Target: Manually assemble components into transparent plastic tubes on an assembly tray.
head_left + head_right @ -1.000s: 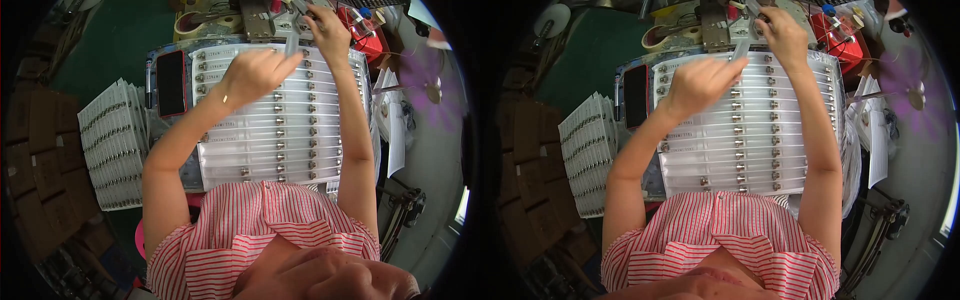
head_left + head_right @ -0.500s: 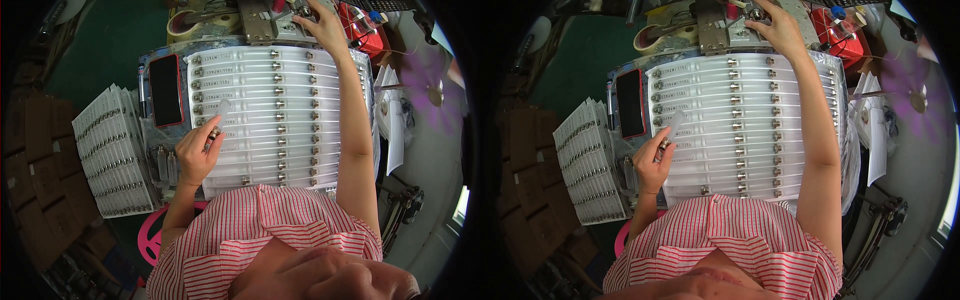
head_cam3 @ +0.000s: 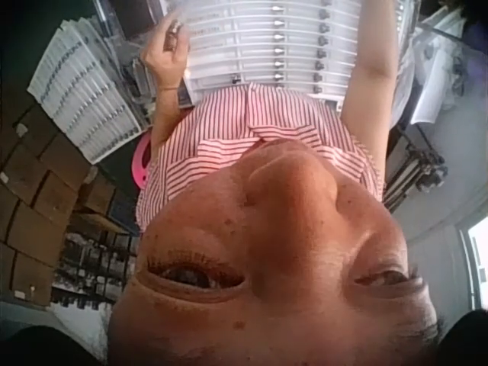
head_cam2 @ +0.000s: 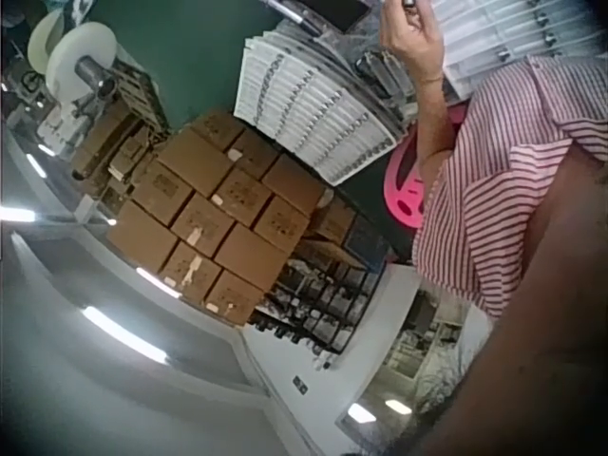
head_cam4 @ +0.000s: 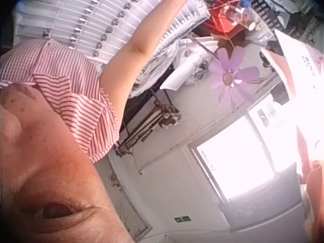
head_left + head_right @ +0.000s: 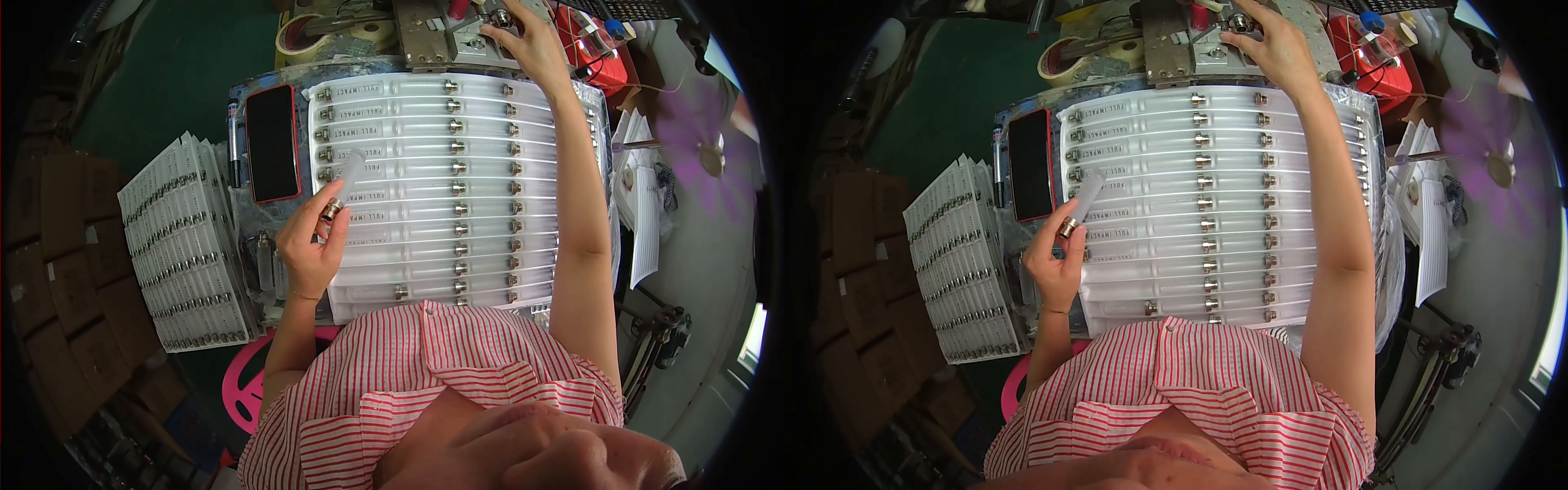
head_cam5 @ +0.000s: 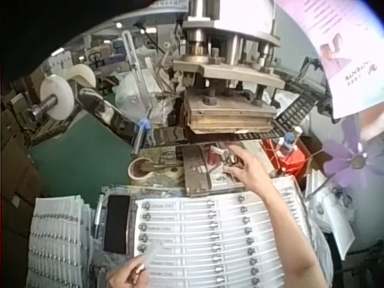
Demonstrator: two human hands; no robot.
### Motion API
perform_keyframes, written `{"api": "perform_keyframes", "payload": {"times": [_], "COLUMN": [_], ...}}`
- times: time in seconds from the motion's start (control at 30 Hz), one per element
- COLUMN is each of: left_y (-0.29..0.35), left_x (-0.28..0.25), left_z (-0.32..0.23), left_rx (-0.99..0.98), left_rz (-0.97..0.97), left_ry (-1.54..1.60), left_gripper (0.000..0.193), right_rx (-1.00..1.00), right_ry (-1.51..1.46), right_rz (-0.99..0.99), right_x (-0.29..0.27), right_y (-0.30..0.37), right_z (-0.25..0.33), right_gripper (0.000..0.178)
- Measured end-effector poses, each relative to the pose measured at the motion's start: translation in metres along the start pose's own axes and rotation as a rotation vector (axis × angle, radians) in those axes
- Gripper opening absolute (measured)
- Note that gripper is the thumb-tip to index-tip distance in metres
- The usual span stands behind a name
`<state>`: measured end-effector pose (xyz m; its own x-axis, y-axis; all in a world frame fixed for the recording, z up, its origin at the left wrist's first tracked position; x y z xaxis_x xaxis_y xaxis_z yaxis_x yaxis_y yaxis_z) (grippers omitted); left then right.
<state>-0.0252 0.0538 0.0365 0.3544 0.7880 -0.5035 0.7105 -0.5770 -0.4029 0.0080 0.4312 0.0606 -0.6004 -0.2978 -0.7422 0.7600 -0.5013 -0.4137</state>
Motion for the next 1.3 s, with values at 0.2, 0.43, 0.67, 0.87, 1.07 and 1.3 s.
{"api": "perform_keyframes", "payload": {"times": [0.2,0.43,0.67,0.87,1.07,1.3], "left_y": [0.009,0.048,0.064,0.054,-0.010,-0.119], "left_x": [-0.009,-0.025,-0.004,-0.033,0.020,0.093], "left_z": [0.014,0.050,0.041,0.001,-0.012,-0.064], "left_rx": [-0.190,-0.530,-0.181,-0.120,-0.152,0.597], "left_rz": [-0.022,0.129,0.419,0.146,0.359,0.168], "left_ry": [0.262,0.597,-0.023,-0.055,0.338,-0.082], "left_gripper": [0.028,0.039,0.028,0.034,0.030,0.044], "right_rx": [0.114,-0.076,-0.497,-0.451,0.074,0.162], "right_ry": [-0.088,-0.076,-0.155,-0.258,-0.904,-0.601], "right_rz": [0.108,-0.026,0.509,0.356,0.443,-0.035], "right_x": [0.006,-0.026,0.054,0.044,0.028,-0.047], "right_y": [0.007,0.125,0.271,0.247,0.175,0.139], "right_z": [0.000,0.089,0.196,0.193,0.138,0.041], "right_gripper": [0.060,0.025,0.037,0.032,0.036,0.036]}}
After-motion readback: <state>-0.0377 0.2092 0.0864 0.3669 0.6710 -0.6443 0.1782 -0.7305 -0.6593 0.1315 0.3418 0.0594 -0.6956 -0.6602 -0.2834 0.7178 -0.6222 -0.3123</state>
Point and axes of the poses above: each hand's wrist, its own y-axis away from the middle knuckle, its own x-axis out of the palm, z = x × y, the point moved 7 cm from there along -y, towards the middle knuckle
